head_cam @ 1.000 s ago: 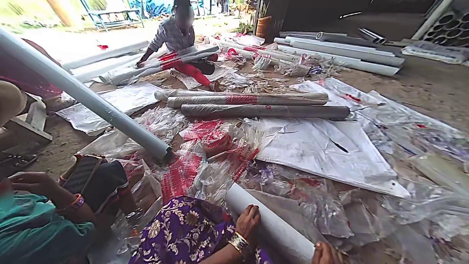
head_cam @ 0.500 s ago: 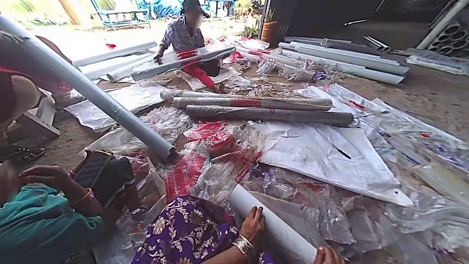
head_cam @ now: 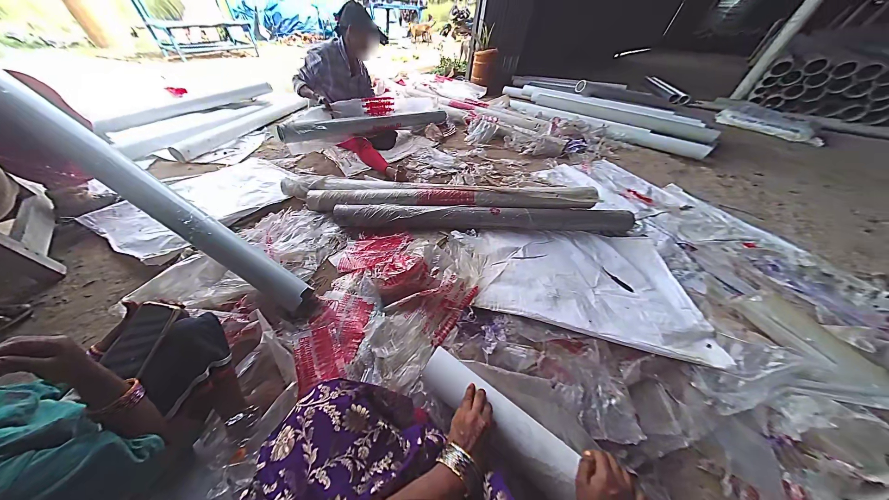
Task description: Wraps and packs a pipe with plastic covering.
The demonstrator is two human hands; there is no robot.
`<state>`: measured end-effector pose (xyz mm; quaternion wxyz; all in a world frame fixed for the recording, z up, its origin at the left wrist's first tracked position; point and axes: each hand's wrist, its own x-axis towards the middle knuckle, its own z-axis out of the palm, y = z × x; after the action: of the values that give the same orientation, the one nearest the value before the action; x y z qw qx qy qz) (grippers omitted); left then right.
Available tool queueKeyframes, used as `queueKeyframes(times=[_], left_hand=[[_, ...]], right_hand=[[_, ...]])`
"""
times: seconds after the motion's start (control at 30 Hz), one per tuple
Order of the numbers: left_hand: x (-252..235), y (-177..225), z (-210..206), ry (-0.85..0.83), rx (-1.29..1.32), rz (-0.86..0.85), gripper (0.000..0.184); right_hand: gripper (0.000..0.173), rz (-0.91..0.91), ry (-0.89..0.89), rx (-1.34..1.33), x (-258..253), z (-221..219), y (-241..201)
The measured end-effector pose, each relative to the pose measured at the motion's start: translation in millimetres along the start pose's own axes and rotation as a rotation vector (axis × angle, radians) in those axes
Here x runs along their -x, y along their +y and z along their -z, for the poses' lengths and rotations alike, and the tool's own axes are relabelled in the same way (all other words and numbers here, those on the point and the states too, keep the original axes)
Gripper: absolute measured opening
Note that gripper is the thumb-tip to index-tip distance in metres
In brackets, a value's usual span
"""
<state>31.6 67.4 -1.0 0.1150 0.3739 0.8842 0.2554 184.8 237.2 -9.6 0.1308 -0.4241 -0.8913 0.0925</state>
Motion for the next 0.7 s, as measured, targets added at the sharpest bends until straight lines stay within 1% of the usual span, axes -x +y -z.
queueKeyframes(times=[0.07,0.1,0.27,0.33,0.4,0.5,0.6,0.63,0.67,0.7], left_hand=[[-6.2,7.4,16.8,-0.153,0.014,0.071,0.030],[-7.9,10.2,21.5,-0.197,0.007,0.088,0.031],[-8.1,15.8,26.1,-0.248,-0.008,0.108,0.035],[-8.0,14.5,27.0,-0.252,0.002,0.100,0.034],[-7.8,11.9,25.1,-0.217,0.026,0.091,0.034],[-7.1,9.2,17.6,-0.117,0.040,0.078,0.032],[-7.2,9.4,18.7,-0.151,0.038,0.080,0.032],[-5.9,7.2,15.7,-0.129,0.037,0.063,0.032],[-4.3,4.7,11.1,-0.094,0.028,0.044,0.031],[-1.9,0.2,1.5,-0.004,0.002,0.009,0.027]], right_hand=[[0.030,0.002,0.008,0.003,0.5,1.6,-1.0],[0.030,0.003,0.006,0.003,0.9,2.5,-0.6],[0.029,0.008,0.038,0.001,-0.1,-0.7,0.6],[0.028,0.001,0.021,-0.008,0.6,1.3,-0.5],[0.028,0.005,0.024,-0.010,-0.4,1.8,0.0],[0.028,0.011,0.043,-0.005,-0.7,0.9,0.4],[0.029,0.016,0.030,-0.004,-1.7,-0.1,1.8],[0.029,0.019,0.027,-0.003,-2.0,-1.1,2.8],[0.029,0.018,0.020,-0.006,-2.6,-2.2,3.4],[0.030,0.014,0.011,-0.008,-2.9,-3.8,3.8]])
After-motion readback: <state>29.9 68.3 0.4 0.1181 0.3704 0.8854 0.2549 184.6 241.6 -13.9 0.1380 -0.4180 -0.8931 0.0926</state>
